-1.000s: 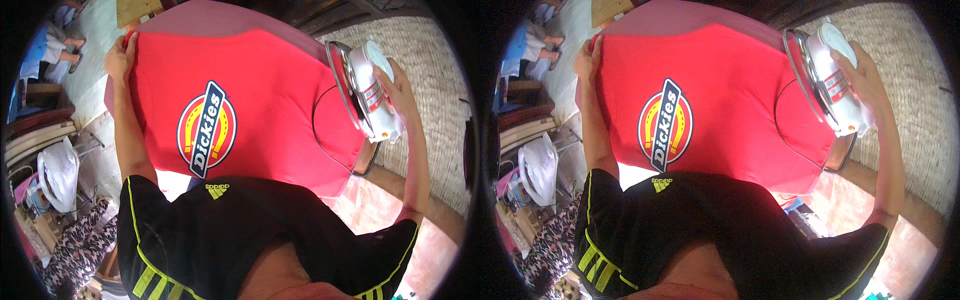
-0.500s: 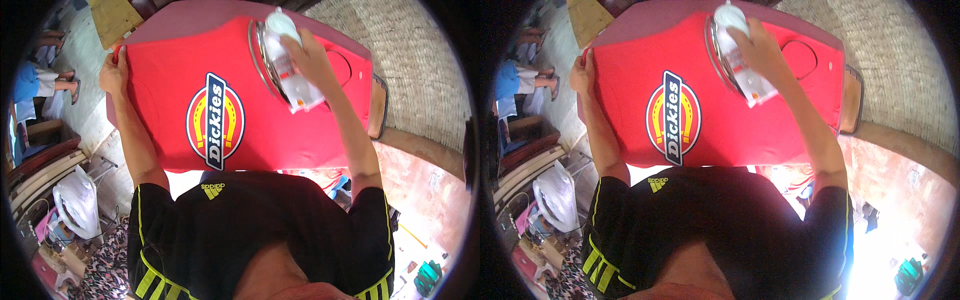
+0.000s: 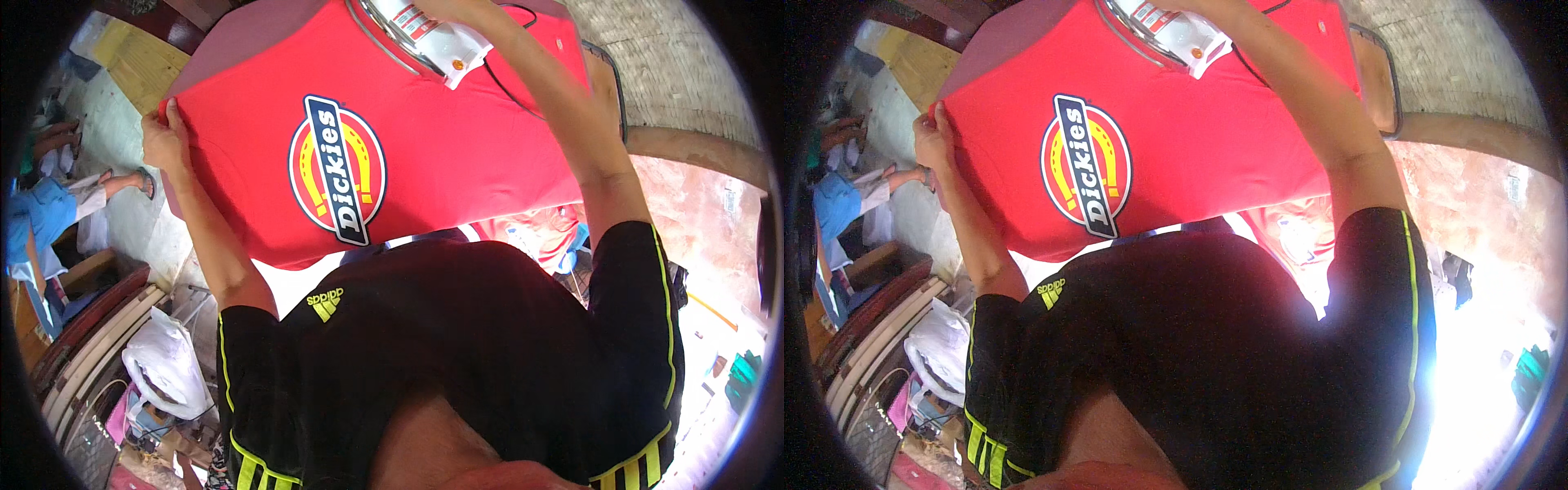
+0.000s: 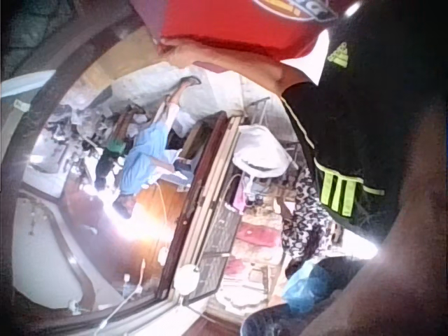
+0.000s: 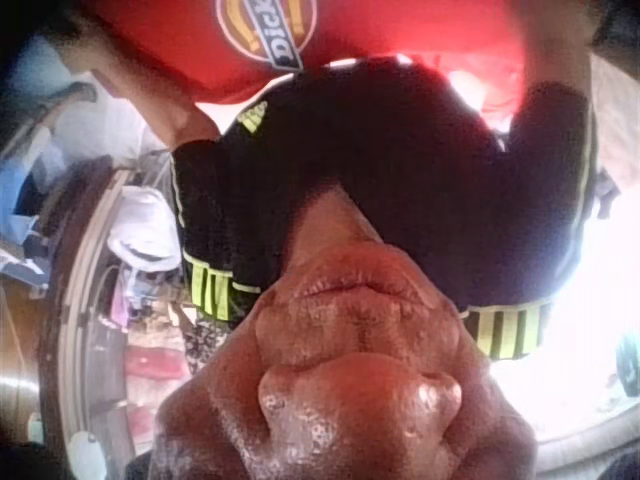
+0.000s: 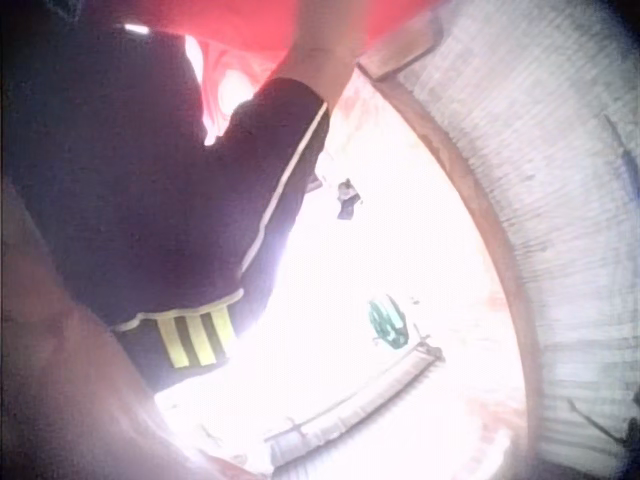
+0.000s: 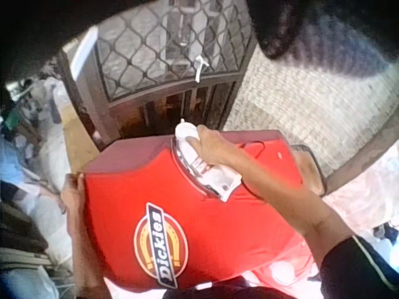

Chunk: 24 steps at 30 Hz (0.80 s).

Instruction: The person irons a red t-shirt on a pink ironing board. They smooth the fabric with their hands and move the iron across the shirt's body and sleeves, flipping the garment to treat different sections.

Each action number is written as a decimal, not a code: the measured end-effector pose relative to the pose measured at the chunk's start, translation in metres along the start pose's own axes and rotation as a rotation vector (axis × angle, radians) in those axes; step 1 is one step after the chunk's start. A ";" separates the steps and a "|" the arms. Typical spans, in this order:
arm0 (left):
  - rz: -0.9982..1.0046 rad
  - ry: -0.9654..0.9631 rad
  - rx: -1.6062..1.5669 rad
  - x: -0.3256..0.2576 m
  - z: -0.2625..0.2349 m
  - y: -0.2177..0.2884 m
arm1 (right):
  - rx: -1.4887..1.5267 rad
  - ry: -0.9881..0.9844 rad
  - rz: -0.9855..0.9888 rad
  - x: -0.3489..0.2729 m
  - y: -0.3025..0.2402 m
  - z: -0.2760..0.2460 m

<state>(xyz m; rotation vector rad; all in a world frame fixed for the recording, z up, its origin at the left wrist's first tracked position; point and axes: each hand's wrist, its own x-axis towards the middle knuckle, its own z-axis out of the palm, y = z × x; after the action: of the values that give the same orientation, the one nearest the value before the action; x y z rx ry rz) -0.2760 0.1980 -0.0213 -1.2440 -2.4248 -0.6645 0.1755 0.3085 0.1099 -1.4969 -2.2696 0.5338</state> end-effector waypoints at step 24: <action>0.748 -0.265 -0.821 -0.239 -0.087 0.228 | 0.048 0.133 0.112 -0.136 0.038 -0.017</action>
<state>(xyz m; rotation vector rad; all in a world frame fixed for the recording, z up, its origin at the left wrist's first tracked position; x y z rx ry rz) 0.0531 0.1072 -0.0082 -2.4854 -1.6019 -1.3446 0.2641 0.1980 0.0924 -1.5941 -2.0680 0.5003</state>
